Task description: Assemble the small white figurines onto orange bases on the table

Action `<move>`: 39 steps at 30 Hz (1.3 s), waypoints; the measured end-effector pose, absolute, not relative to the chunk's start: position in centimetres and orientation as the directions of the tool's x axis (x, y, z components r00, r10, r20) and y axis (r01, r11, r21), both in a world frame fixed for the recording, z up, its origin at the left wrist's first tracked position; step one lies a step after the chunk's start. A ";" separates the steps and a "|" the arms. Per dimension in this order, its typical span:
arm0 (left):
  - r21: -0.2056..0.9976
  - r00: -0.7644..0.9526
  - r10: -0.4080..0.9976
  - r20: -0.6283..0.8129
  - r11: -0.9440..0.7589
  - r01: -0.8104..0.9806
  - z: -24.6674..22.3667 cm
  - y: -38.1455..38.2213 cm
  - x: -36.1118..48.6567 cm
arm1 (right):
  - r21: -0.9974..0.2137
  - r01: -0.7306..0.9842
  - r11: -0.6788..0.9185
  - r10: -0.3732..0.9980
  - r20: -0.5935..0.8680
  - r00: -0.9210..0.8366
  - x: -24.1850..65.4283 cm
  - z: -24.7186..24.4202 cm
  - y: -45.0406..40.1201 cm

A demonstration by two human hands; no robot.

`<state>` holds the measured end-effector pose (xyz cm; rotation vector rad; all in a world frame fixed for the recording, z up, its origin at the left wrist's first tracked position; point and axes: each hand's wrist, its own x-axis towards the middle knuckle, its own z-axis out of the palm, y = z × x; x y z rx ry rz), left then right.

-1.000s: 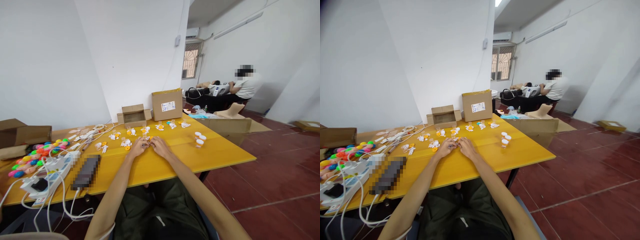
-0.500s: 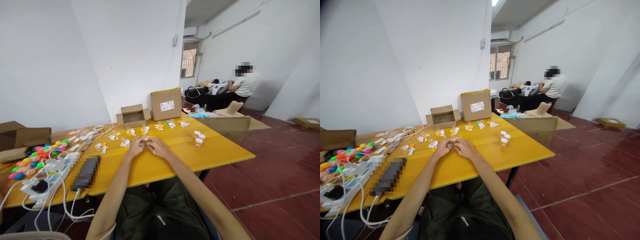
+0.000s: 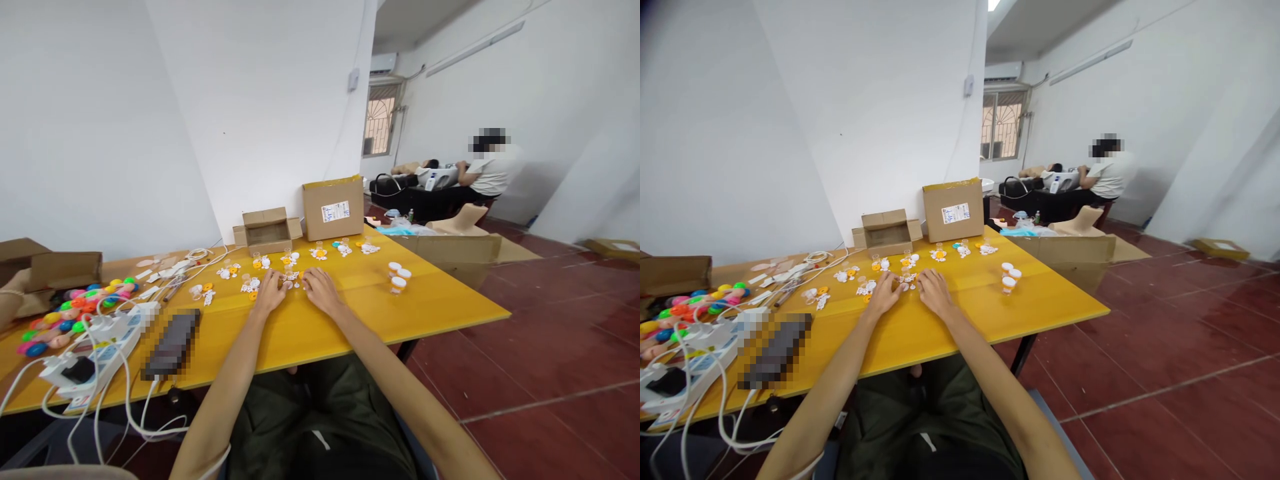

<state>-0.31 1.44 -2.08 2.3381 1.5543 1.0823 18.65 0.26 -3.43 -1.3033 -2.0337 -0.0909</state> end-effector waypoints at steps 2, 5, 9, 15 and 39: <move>0.482 0.220 0.852 0.475 -0.461 0.745 -2.1 1.4 -0.3 | -0.329 0.840 0.431 0.793 0.582 -0.179 19.0 -3.8 0.7; 0.485 0.257 0.850 0.460 -0.483 0.729 -2.3 1.5 -0.3 | -0.339 0.850 0.402 0.804 0.576 -0.151 19.4 -4.5 1.2; 0.486 0.280 0.848 0.450 -0.495 0.720 -2.3 1.7 -0.2 | -0.320 0.849 0.420 0.811 0.552 -0.193 19.4 -4.9 1.5; 0.491 0.280 0.850 0.446 -0.494 0.717 -2.3 1.8 -0.2 | -0.306 0.836 0.456 0.811 0.530 -0.249 19.1 -4.4 1.2; 0.457 0.344 0.804 0.486 -0.569 0.684 -2.3 1.5 0.0 | -0.171 0.777 0.606 0.712 0.553 -0.433 18.5 -2.3 -1.2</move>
